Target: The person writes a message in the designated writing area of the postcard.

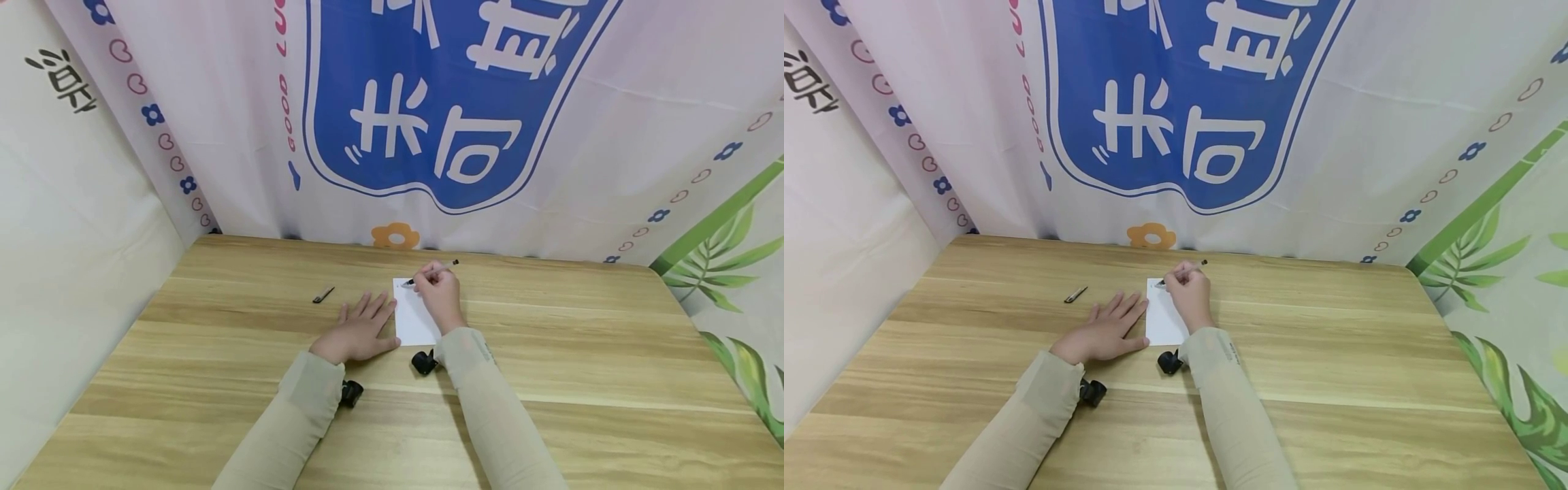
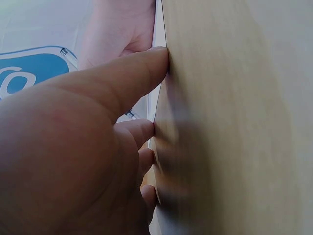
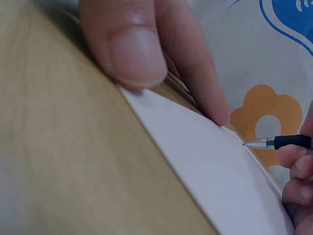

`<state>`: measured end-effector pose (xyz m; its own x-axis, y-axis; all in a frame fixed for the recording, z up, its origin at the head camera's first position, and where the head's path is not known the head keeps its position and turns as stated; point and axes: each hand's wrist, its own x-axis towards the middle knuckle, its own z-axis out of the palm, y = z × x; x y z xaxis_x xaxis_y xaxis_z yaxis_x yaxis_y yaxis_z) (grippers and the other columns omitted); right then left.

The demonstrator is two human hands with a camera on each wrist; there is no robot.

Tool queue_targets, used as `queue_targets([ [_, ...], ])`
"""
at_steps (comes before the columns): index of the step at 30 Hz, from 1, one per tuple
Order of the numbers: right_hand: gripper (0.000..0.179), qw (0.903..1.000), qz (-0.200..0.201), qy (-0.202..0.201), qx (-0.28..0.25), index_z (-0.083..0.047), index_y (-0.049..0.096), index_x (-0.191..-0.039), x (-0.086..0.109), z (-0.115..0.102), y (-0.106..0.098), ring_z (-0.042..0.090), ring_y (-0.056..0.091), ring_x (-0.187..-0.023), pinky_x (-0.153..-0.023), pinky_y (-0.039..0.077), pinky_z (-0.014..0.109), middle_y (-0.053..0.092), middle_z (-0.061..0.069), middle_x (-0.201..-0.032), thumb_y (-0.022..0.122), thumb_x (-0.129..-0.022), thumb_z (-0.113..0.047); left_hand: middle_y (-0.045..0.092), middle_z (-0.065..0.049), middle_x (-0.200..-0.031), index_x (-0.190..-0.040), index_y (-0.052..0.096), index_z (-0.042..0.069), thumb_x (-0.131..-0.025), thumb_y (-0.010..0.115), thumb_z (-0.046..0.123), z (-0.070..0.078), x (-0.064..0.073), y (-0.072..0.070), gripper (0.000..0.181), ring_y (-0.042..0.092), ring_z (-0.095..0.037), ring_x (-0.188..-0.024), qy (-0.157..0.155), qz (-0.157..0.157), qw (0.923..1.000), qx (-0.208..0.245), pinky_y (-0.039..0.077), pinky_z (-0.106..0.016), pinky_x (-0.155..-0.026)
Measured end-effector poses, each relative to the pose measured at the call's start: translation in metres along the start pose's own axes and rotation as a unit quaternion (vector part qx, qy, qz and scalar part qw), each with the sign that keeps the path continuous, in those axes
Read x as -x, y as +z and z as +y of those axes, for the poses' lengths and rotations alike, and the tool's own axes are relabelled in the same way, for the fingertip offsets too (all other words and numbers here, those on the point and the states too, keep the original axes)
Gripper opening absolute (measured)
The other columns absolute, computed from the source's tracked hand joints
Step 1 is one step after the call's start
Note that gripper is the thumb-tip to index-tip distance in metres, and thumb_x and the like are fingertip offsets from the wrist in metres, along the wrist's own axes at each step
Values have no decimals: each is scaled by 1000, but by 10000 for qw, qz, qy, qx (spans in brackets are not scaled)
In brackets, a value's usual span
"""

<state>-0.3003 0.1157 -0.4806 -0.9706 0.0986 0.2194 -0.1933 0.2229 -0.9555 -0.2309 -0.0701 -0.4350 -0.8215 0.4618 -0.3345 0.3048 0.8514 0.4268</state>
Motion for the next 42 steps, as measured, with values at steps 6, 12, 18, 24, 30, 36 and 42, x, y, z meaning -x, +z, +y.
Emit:
queue_targets([
  [6, 10, 10000, -10, 39, 1, -7, 62, -81, 0, 1, 0, 15, 58, -64, -54, 43, 22, 62, 6, -72, 62, -91, -8, 0, -4, -171, -165, 13, 17, -104, 50, 50, 0, 0, 0, 78, -10, -31, -155, -8, -7, 10000, 9, -6, -63, -120],
  [12, 10, 10000, 6, 32, 7, -6, 62, -81, -1, 2, 1, 16, 58, -64, -55, 43, 22, 62, 6, -73, 61, -91, -7, 0, -4, -171, -165, 12, 17, -104, 50, 51, -1, 1, 1, 79, -10, -31, -155, -11, -8, 10000, 8, -6, -63, -120],
  [18, 11, 9994, 244, -61, -251, -3, 63, -81, -2, 0, 1, 18, 56, -61, -52, 42, 21, 62, 8, -73, 60, -92, -3, 0, -4, -171, -165, 12, 18, -104, 51, 51, -1, 1, 1, 79, -10, -31, -155, -40, -17, 10000, 7, -6, -63, -120],
  [24, 10, 9992, 308, -138, -214, -2, 65, -83, -2, 1, 0, 16, 56, -61, -53, 44, 20, 62, 5, -76, 61, -92, -3, 0, -4, -171, -165, 12, 18, -104, 50, 51, -1, 1, 2, 79, -10, -31, -155, -22, -29, 10000, -9, -6, -63, -120],
  [30, 9, 9992, 298, -240, 94, -3, 64, -84, -1, 0, -3, 16, 57, -60, -53, 45, 21, 63, 6, -75, 61, -92, -6, 0, -4, -171, -165, 12, 18, -104, 50, 51, 0, 0, 1, 79, -10, -31, -155, -46, 1, 10000, -49, -6, -63, -120],
  [36, 9, 9994, 119, -274, 160, -3, 65, -85, -1, 0, -5, 17, 56, -63, -55, 46, 21, 62, 5, -78, 61, -93, -5, -1, -4, -171, -165, 11, 19, -104, 49, 52, 0, 0, 0, 79, -11, -31, -155, -43, 0, 10000, -80, -6, -63, -120],
  [42, 10, 9996, -8, -252, 135, -4, 65, -85, 0, -1, -5, 18, 57, -64, -56, 48, 21, 62, 5, -80, 61, -94, -6, 0, -4, -171, -165, 12, 19, -104, 50, 52, -1, 0, 0, 79, -11, -31, -155, -43, -2, 10000, -36, -6, -63, -120],
])
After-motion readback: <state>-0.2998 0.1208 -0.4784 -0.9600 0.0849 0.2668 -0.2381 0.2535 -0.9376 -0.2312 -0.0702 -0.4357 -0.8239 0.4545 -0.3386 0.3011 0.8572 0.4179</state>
